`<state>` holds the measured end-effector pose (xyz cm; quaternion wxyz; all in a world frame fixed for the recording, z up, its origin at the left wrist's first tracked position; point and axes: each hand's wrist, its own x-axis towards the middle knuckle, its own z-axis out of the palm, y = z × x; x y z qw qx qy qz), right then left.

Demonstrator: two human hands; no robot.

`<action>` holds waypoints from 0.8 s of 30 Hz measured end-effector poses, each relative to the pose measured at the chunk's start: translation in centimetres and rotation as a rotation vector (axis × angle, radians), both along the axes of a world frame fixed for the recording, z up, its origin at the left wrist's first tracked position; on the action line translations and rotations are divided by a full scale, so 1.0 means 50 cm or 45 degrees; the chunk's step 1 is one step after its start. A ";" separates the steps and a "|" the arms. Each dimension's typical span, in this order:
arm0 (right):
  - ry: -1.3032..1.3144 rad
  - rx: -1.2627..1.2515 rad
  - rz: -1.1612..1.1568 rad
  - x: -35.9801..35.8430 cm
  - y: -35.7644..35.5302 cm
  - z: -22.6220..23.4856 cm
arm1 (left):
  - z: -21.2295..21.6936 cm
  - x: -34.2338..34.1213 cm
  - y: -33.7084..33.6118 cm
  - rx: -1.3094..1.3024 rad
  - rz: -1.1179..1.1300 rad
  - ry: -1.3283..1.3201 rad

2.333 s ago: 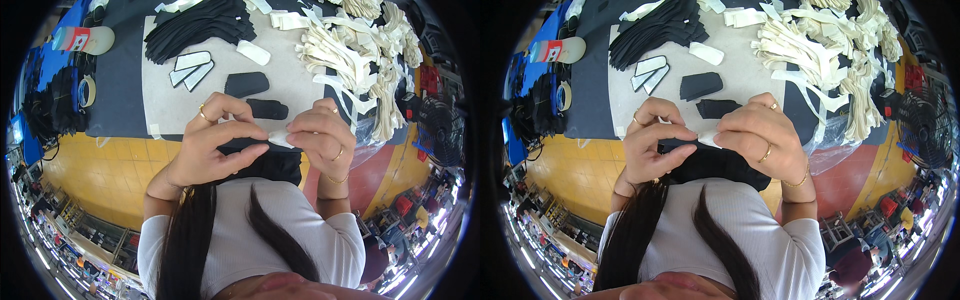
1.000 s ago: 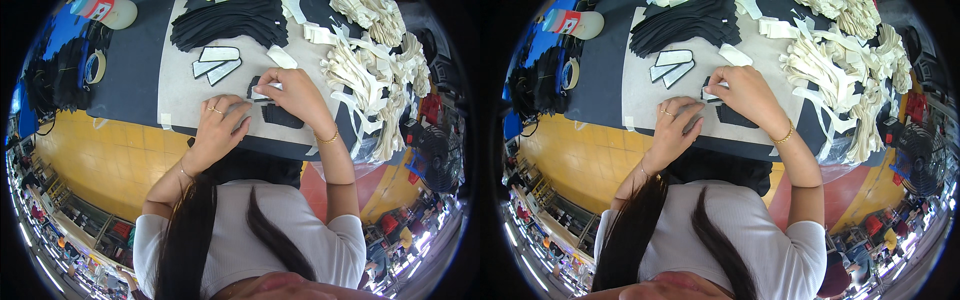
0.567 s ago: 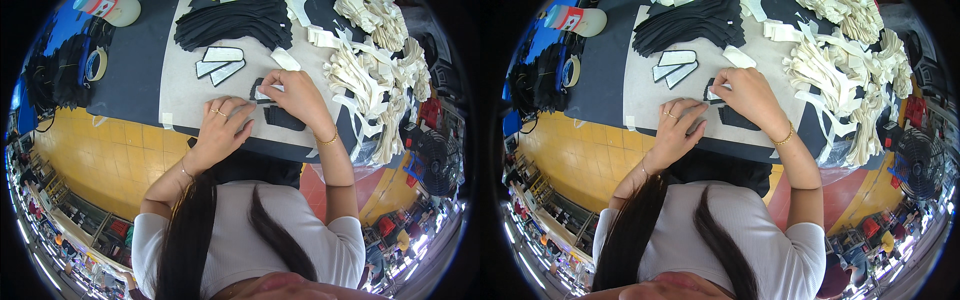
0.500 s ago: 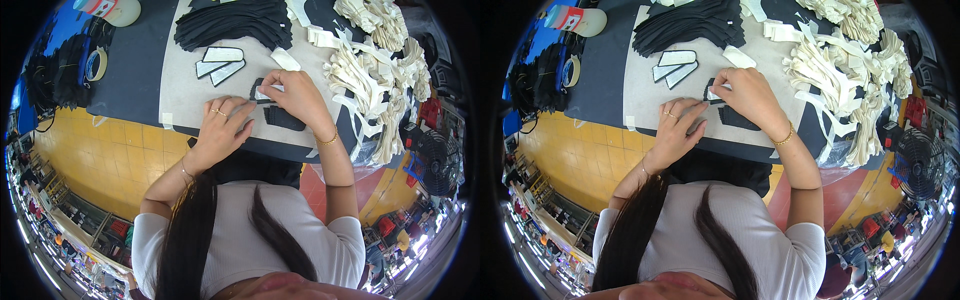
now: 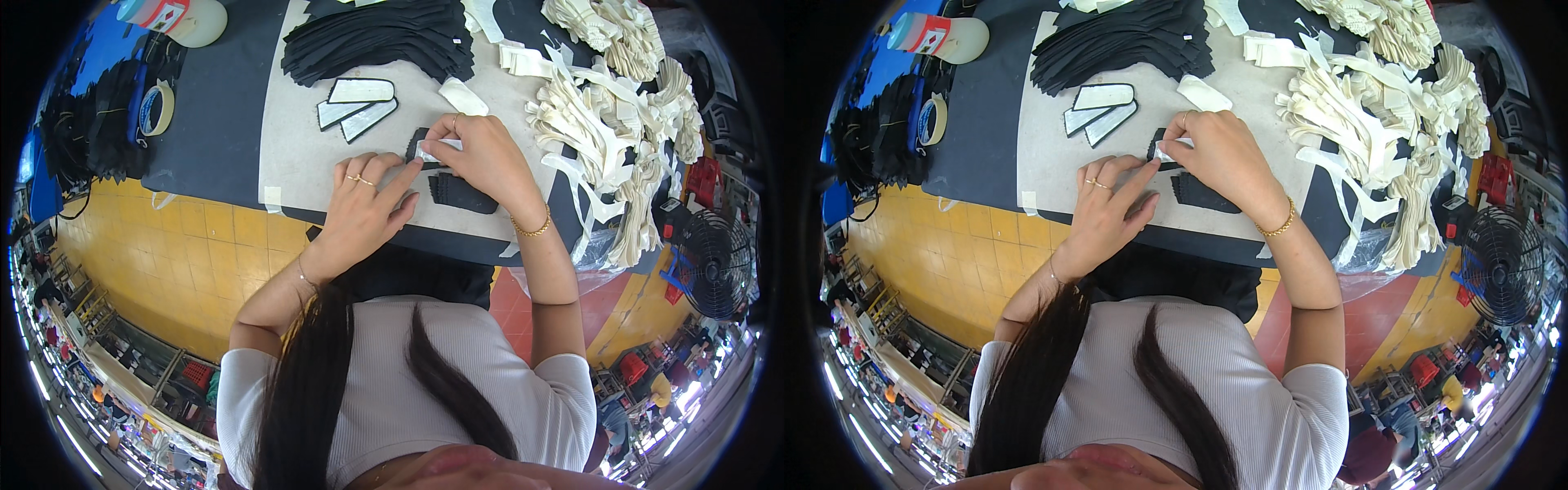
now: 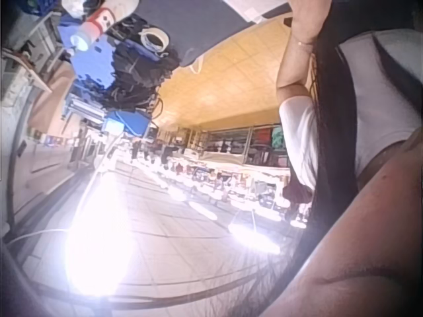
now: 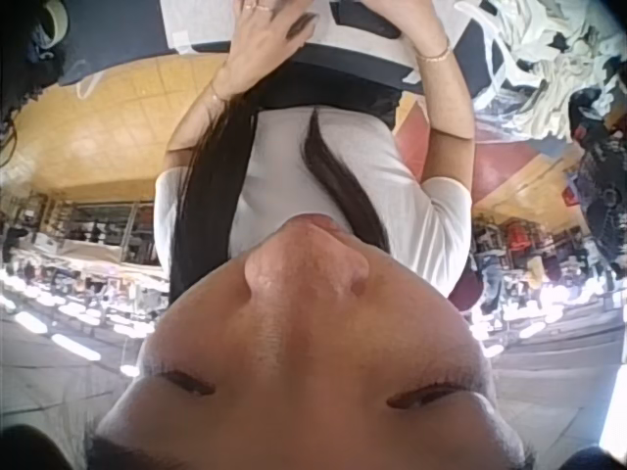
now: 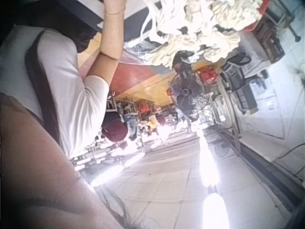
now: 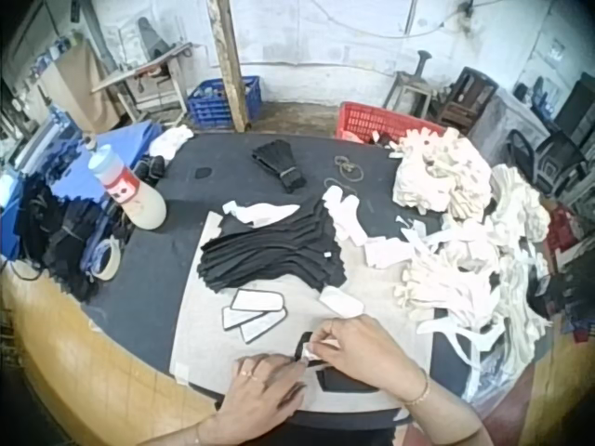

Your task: The person gathers black fabric strips, ties them with a rubber band, and then repeatedly places white fabric pieces onto black fabric pieces on a table. The person handles the items one at a time and stacks the assembled pairs.

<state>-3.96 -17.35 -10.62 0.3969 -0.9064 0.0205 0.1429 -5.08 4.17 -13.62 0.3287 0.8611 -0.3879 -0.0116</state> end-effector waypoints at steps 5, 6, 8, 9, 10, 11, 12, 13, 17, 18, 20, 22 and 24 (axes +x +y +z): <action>0.025 0.143 -0.062 -0.002 -0.003 -0.001 | 0.007 0.008 -0.003 -0.227 0.234 0.444; 0.093 0.191 -0.082 -0.002 -0.007 0.001 | 0.009 0.010 -0.007 -0.278 0.284 0.568; 0.158 0.269 -0.108 -0.001 -0.010 0.002 | 0.014 0.014 -0.018 -0.281 0.339 0.634; 0.158 0.297 -0.116 -0.001 -0.011 0.003 | 0.016 0.013 -0.026 -0.235 0.343 0.579; 0.163 0.332 -0.126 -0.002 -0.012 0.003 | 0.017 0.012 -0.034 -0.200 0.343 0.505; 0.136 0.310 -0.115 -0.003 -0.012 0.002 | 0.017 0.012 -0.042 -0.156 0.364 0.478; 0.113 0.297 -0.106 -0.004 -0.011 0.000 | 0.017 0.011 -0.049 -0.123 0.381 0.432; 0.094 0.294 -0.099 -0.006 -0.010 -0.001 | 0.016 0.011 -0.053 -0.089 0.398 0.385; 0.047 0.238 -0.082 -0.009 -0.009 -0.009 | 0.012 0.015 -0.055 -0.142 0.433 0.459; 0.046 0.218 -0.083 -0.010 -0.009 -0.010 | 0.011 0.015 -0.052 -0.133 0.437 0.470; 0.015 0.185 -0.077 -0.010 -0.008 -0.012 | 0.010 0.017 -0.049 -0.127 0.445 0.493; -0.043 0.158 -0.067 -0.011 -0.006 -0.014 | 0.009 0.020 -0.049 -0.117 0.451 0.516; -0.064 0.148 -0.065 -0.013 -0.004 -0.014 | 0.009 0.021 -0.051 -0.144 0.450 0.529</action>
